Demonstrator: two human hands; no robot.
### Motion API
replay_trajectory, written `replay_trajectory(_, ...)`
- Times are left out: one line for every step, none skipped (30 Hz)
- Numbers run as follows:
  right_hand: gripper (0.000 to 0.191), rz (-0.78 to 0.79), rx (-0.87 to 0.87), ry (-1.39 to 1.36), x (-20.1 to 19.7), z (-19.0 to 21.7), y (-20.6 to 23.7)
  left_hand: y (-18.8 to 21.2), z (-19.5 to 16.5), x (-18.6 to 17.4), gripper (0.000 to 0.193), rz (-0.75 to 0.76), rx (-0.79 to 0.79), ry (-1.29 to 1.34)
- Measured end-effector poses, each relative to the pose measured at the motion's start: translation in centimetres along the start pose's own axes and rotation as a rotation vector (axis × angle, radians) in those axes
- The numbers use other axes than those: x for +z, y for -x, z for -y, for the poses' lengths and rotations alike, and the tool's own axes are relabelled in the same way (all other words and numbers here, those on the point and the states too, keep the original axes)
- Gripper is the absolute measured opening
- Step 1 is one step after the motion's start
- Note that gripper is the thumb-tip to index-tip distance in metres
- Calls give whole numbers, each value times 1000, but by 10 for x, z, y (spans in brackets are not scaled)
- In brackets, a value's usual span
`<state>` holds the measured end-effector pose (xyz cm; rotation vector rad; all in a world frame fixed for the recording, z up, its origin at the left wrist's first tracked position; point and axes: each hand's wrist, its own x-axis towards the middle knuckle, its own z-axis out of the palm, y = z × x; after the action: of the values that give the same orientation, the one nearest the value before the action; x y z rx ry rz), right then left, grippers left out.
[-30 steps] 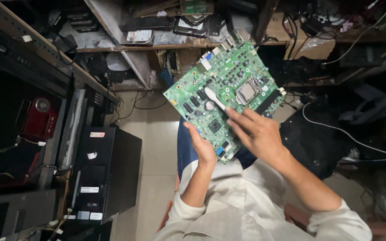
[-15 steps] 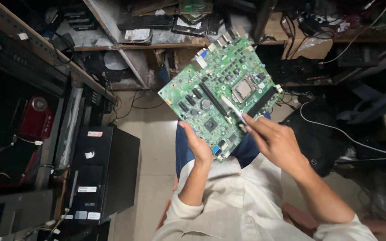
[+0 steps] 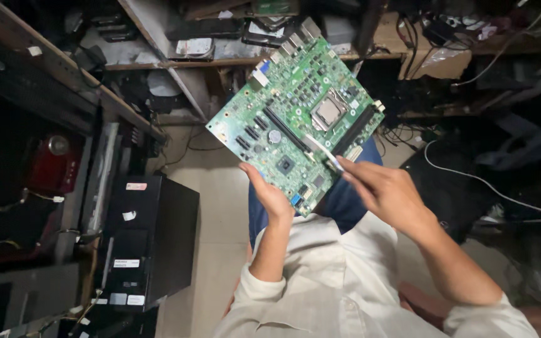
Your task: The person sits holding a desktop motherboard on their lap and brushes its surface, ports, and slots with a toothbrush, rotating the board to reach different areas. They then carry the board to a workbench and place it onto an open computer case.
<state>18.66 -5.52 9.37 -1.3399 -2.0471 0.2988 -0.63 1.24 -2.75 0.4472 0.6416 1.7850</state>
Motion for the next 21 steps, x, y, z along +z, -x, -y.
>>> replay_trajectory(35, 3, 6, -34, -3, -1, 4, -6, -2, 1, 79, -3, -7, 18)
replay_trajectory(36, 3, 20, -58, -5, -2, 7, -10, -4, 4, 79, -7, -18, 37)
replay_trajectory(37, 3, 36, -81, -6, -3, 12, -15, -6, 7, 79, -12, -31, 57)
replay_trajectory(38, 1, 53, -102, -7, -3, 16, -19, -7, 10, 79, -13, -5, 44)
replay_trajectory(38, -3, 29, -128, -5, -2, 19, -24, -7, 15, 79, -9, 22, 32)
replay_trajectory(38, -9, 5, -155, -1, -2, 21, -27, -7, 20, 79, -5, 48, 19)
replay_trajectory(38, -12, -16, -180, 3, -1, 23, -30, -8, 26, 79, 0, 62, 33)
replay_trajectory(38, 5, -24, -203, 7, 1, 26, -33, -8, 32, 80, 4, 77, 47)
replay_trajectory(38, 24, -34, -226, 11, 2, 26, -35, -8, 37, 80, 7, 94, 61)
replay_trajectory(38, 42, -47, -250, 13, 1, 25, -36, -8, 42, 80, 6, 92, 82)
replay_trajectory(38, 12, -41, -237, 14, 0, 24, -37, -8, 47, 80, 5, 91, 103)
replay_trajectory(38, -18, -36, -224, 13, -2, 20, -37, -8, 51, 79, 3, 91, 124)
replay_trajectory(38, -49, -31, -210, 12, -4, 17, -36, -8, 54, 80, 7, 86, 140)
replay_trajectory(38, -51, -23, -212, 11, -5, 14, -34, -7, 55, 81, 9, 77, 155)
replay_trajectory(37, -53, -12, -213, 11, -5, 13, -32, -7, 56, 81, 11, 66, 169)
replay_trajectory(37, -57, -6, -212, 11, -4, 12, -30, -7, 56, 81, 7, 79, 148)
replay_trajectory(37, -47, -11, -229, 11, -3, 11, -29, -7, 56, 81, 5, 97, 129)
replay_trajectory(37, -33, -14, -249, 11, 0, 14, -27, -7, 55, 81, -1, 115, 108)
replay_trajectory(37, -18, -12, -268, 12, 4, 17, -27, -7, 53, 81, -14, 119, 94)
replay_trajectory(37, 17, -28, -287, 12, 7, 21, -26, -8, 51, 81, -25, 120, 80)
replay_trajectory(37, 51, -46, -304, 12, 9, 24, -26, -8, 49, 81, -34, 123, 68)
